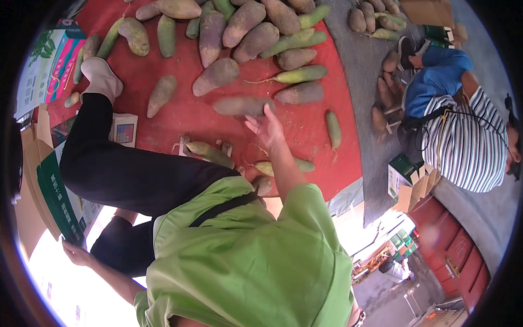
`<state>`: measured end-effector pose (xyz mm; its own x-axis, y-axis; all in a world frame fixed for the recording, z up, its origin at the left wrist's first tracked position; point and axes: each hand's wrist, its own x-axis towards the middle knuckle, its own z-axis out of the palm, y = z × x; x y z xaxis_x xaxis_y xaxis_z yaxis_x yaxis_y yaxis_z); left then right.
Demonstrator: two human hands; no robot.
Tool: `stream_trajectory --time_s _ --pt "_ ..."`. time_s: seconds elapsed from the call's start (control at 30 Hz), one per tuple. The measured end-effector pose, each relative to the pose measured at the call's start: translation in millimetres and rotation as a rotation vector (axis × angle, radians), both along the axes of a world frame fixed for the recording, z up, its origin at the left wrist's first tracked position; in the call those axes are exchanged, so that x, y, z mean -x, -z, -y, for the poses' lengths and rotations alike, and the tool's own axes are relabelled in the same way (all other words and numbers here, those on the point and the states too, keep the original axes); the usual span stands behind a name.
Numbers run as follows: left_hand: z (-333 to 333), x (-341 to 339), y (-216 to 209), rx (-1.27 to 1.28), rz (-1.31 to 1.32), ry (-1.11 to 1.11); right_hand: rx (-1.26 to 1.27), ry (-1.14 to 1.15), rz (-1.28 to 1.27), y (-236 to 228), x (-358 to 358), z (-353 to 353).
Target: Sorting green radishes from a pile on the floor into cardboard boxes and weighing them on a scale.
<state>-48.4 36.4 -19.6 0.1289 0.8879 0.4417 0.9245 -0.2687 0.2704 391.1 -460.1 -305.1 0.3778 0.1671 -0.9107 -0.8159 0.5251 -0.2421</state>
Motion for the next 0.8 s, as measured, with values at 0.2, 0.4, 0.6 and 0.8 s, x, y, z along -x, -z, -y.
stream_trajectory --time_s 0.2,0.4,0.6,0.8 --pt "0.0 14.1 -7.1 0.023 0.109 -0.059 1.070 -0.607 0.878 14.5 -53.1 73.5" --pt "1.8 17.8 -7.9 0.052 0.113 -0.010 1.659 -1.121 0.296 40.4 -71.6 218.2" --pt "23.2 -6.7 -28.4 0.035 0.074 -0.054 1.549 -1.387 0.104 30.6 -61.5 215.7" --pt "19.2 -22.2 -35.0 -0.024 0.092 0.035 1.633 -1.542 -0.085 46.3 -68.3 224.7"
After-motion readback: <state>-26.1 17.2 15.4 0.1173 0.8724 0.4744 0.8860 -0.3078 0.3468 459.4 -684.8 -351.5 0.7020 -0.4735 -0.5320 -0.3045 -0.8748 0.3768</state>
